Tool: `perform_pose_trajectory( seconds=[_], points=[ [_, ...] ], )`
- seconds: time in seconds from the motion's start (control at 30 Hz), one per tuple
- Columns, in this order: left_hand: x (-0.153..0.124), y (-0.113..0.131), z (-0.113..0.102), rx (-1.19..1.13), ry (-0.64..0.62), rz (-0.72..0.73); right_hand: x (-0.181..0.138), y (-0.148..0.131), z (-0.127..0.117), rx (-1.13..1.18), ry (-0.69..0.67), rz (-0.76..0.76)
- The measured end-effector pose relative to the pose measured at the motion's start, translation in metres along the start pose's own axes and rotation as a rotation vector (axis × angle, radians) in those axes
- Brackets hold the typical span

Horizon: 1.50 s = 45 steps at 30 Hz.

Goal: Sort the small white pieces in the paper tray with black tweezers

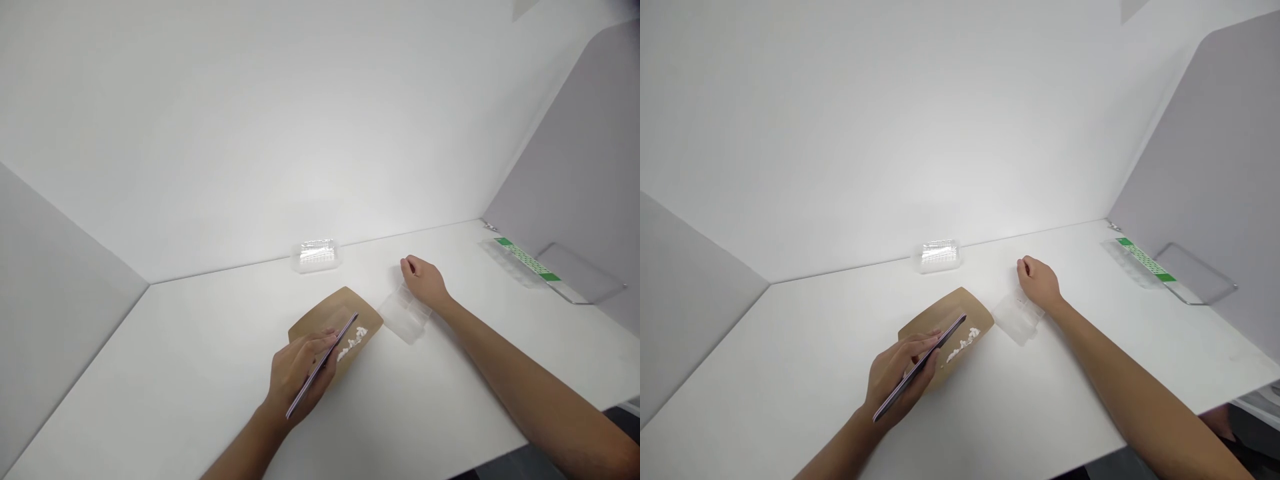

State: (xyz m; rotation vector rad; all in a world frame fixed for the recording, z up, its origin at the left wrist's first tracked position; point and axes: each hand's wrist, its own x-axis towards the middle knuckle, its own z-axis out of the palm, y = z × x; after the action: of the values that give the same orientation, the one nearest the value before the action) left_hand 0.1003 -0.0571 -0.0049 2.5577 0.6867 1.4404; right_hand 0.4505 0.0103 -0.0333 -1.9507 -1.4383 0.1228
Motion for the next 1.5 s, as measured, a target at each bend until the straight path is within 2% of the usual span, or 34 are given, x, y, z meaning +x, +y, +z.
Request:
perform_pose_trajectory(
  seconds=[0.1,0.23,0.33,0.43,0.6,0.67,0.77,0.9,1.13,1.37,1.5],
  points=[
    [-0.001,-0.002,0.0,0.013,0.013,0.011,0.0,-0.004,0.001,-0.061,0.002,0.016],
    [-0.006,-0.018,0.001,0.02,-0.01,0.006,0.001,-0.006,0.002,-0.133,-0.016,0.055],
    [-0.01,-0.025,0.003,0.026,0.034,-0.083,-0.001,-0.007,0.001,-0.138,-0.011,0.071],
    [-0.011,-0.021,0.002,0.022,0.09,-0.166,-0.006,-0.008,0.0,-0.123,0.011,0.104],
    [-0.007,-0.012,-0.001,0.015,0.049,-0.068,-0.009,-0.007,0.0,-0.095,0.005,0.088],
    [-0.006,-0.012,-0.001,0.01,0.033,-0.079,-0.008,-0.006,0.001,-0.054,0.013,0.07],
    [-0.007,-0.014,-0.001,0.004,0.031,-0.119,-0.008,-0.005,0.0,0.033,0.021,0.009],
    [-0.009,-0.016,0.0,0.005,0.028,-0.098,-0.013,-0.008,0.0,0.089,0.042,-0.096],
    [-0.008,-0.01,0.002,-0.006,0.028,-0.059,-0.024,-0.024,-0.003,0.156,0.048,-0.157],
    [-0.003,-0.009,0.003,0.019,0.032,0.018,-0.039,-0.039,-0.004,0.159,-0.196,-0.532],
    [-0.001,-0.008,0.002,0.018,0.005,0.063,-0.047,-0.047,-0.003,0.163,-0.293,-0.606]
  ],
)
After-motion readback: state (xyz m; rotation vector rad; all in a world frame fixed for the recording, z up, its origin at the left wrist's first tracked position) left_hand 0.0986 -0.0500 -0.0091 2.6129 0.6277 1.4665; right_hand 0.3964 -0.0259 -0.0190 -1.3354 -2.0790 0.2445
